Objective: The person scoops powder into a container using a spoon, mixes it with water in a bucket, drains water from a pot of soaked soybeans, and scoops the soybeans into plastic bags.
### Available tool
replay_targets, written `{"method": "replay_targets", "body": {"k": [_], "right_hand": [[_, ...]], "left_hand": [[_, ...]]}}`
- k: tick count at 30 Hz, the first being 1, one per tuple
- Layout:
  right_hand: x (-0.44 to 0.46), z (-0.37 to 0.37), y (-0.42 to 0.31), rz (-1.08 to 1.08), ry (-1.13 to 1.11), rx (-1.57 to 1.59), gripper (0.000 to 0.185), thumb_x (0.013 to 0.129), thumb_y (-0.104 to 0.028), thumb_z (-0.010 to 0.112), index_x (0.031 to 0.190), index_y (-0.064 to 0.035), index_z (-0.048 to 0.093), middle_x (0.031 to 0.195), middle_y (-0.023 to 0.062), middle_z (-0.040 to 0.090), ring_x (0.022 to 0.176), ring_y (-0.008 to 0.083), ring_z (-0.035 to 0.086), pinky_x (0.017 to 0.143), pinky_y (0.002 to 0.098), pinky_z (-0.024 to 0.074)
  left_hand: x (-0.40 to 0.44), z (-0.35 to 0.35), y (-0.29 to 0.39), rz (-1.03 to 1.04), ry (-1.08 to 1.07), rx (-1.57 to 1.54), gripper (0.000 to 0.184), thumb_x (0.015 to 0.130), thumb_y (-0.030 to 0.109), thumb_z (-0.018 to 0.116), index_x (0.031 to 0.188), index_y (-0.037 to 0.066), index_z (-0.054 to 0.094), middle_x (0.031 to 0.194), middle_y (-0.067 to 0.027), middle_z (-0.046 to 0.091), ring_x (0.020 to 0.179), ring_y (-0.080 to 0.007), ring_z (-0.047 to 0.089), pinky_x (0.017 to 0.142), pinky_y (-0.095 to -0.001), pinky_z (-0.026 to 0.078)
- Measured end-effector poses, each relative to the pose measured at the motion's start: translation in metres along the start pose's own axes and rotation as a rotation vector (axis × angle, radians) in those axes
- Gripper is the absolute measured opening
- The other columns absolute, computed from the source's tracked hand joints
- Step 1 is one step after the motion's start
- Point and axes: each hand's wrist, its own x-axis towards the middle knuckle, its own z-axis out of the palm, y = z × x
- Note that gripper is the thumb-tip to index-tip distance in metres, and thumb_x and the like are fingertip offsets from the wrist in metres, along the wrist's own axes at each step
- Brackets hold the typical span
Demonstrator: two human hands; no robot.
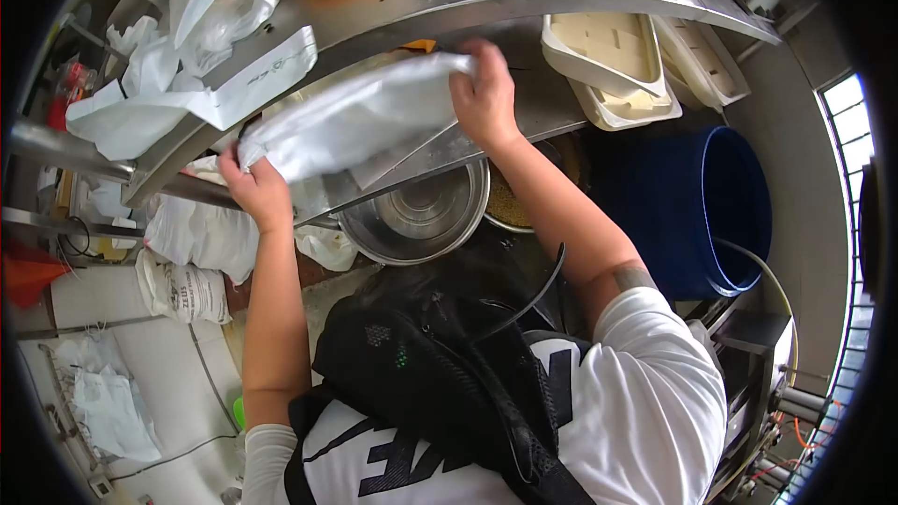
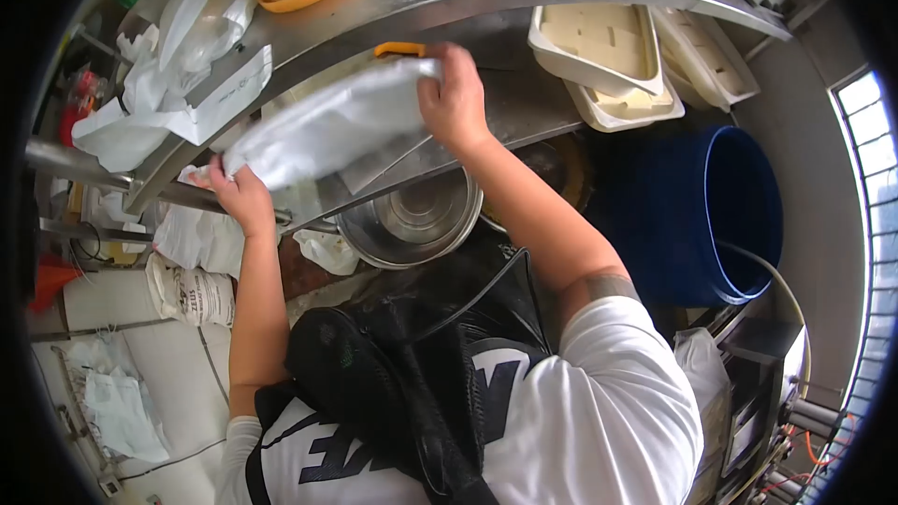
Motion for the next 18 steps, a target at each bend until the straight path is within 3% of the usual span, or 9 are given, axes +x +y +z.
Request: {"method": "replay_targets", "body": {"k": [2,3,4,6,7,9,12,15,18], "right_hand": [[0.001,0.041,0.0,-0.08,0.185,0.017,0.035,0.088,-0.012,0.07,0.12,-0.0032,0.059,0.108,0.0213,0.064,0.103,0.0432,0.063,0.088,0.0474,0.0523],[-0.005,0.054,0.018,-0.204,-0.091,-0.18,0.04,0.091,-0.018,0.069,0.125,-0.0033,0.056,0.111,0.0214,0.063,0.108,0.0415,0.063,0.089,0.0493,0.0528],[-0.02,0.075,0.046,0.032,-0.554,-0.408,0.033,0.093,-0.023,0.066,0.121,-0.0054,0.061,0.109,0.0215,0.065,0.108,0.0424,0.064,0.09,0.0501,0.0537],[-0.064,0.099,0.11,0.132,-0.775,-0.408,0.03,0.093,-0.025,0.064,0.118,-0.009,0.067,0.11,0.022,0.067,0.108,0.043,0.065,0.091,0.0493,0.0552],[-0.065,0.105,0.112,0.138,-0.774,-0.413,0.03,0.093,-0.025,0.064,0.118,-0.009,0.067,0.11,0.022,0.067,0.108,0.043,0.065,0.091,0.0493,0.0552],[-0.064,0.117,0.117,0.213,-0.525,-0.365,0.028,0.093,-0.022,0.062,0.118,-0.0118,0.071,0.115,0.0227,0.069,0.105,0.0438,0.067,0.091,0.05,0.0556],[-0.018,0.114,0.072,0.175,-0.357,-0.307,0.03,0.094,-0.025,0.059,0.116,-0.0075,0.071,0.126,0.0241,0.067,0.113,0.0456,0.063,0.091,0.052,0.0556],[0.018,0.126,0.044,0.138,-0.317,-0.432,0.032,0.094,-0.025,0.062,0.122,-0.0111,0.07,0.115,0.0228,0.07,0.097,0.0445,0.07,0.093,0.0506,0.0562],[0.023,0.16,0.086,0.152,-0.5,-0.541,0.048,0.092,-0.035,0.068,0.134,-0.0128,0.063,0.129,0.0229,0.063,0.111,0.0431,0.066,0.098,0.0513,0.0545]], "left_hand": [[-0.006,0.005,-0.01,0.374,0.022,0.133,0.045,0.097,0.018,0.063,0.133,-0.009,0.052,0.122,-0.0233,0.064,0.117,-0.0388,0.061,0.105,-0.0441,0.047],[-0.011,0.01,-0.031,0.288,-0.272,0.255,0.051,0.096,0.021,0.066,0.137,-0.005,0.05,0.129,-0.0265,0.059,0.12,-0.0432,0.059,0.106,-0.0474,0.046],[-0.023,0.019,-0.075,0.164,-0.521,0.448,0.054,0.095,0.025,0.067,0.139,-0.002,0.05,0.133,-0.0298,0.057,0.124,-0.0479,0.056,0.105,-0.051,0.046],[-0.038,0.023,-0.109,-0.204,-0.734,0.537,0.045,0.094,0.027,0.066,0.127,-0.003,0.06,0.118,-0.0315,0.067,0.113,-0.0478,0.063,0.1,-0.0524,0.049],[-0.037,0.021,-0.113,-0.22,-0.691,0.524,0.043,0.094,0.027,0.065,0.125,-0.003,0.061,0.117,-0.0311,0.068,0.111,-0.0475,0.064,0.098,-0.0519,0.05],[-0.029,0.021,-0.124,-0.243,-0.654,0.509,0.041,0.094,0.027,0.065,0.122,-0.003,0.063,0.115,-0.0307,0.069,0.108,-0.0472,0.066,0.096,-0.0514,0.051],[0.013,0.011,-0.095,-0.191,-0.365,0.365,0.038,0.096,0.023,0.061,0.121,-0.005,0.062,0.116,-0.0313,0.069,0.109,-0.0492,0.065,0.094,-0.0509,0.05],[0.041,0.008,-0.087,-0.194,-0.263,0.16,0.049,0.097,0.02,0.057,0.135,-0.011,0.055,0.129,-0.0303,0.066,0.12,-0.0435,0.063,0.103,-0.0437,0.047],[0.032,0.02,-0.112,-0.174,-0.302,0.065,0.056,0.095,0.022,0.062,0.14,-0.01,0.05,0.138,-0.0296,0.06,0.124,-0.0409,0.061,0.106,-0.0419,0.045]]}}
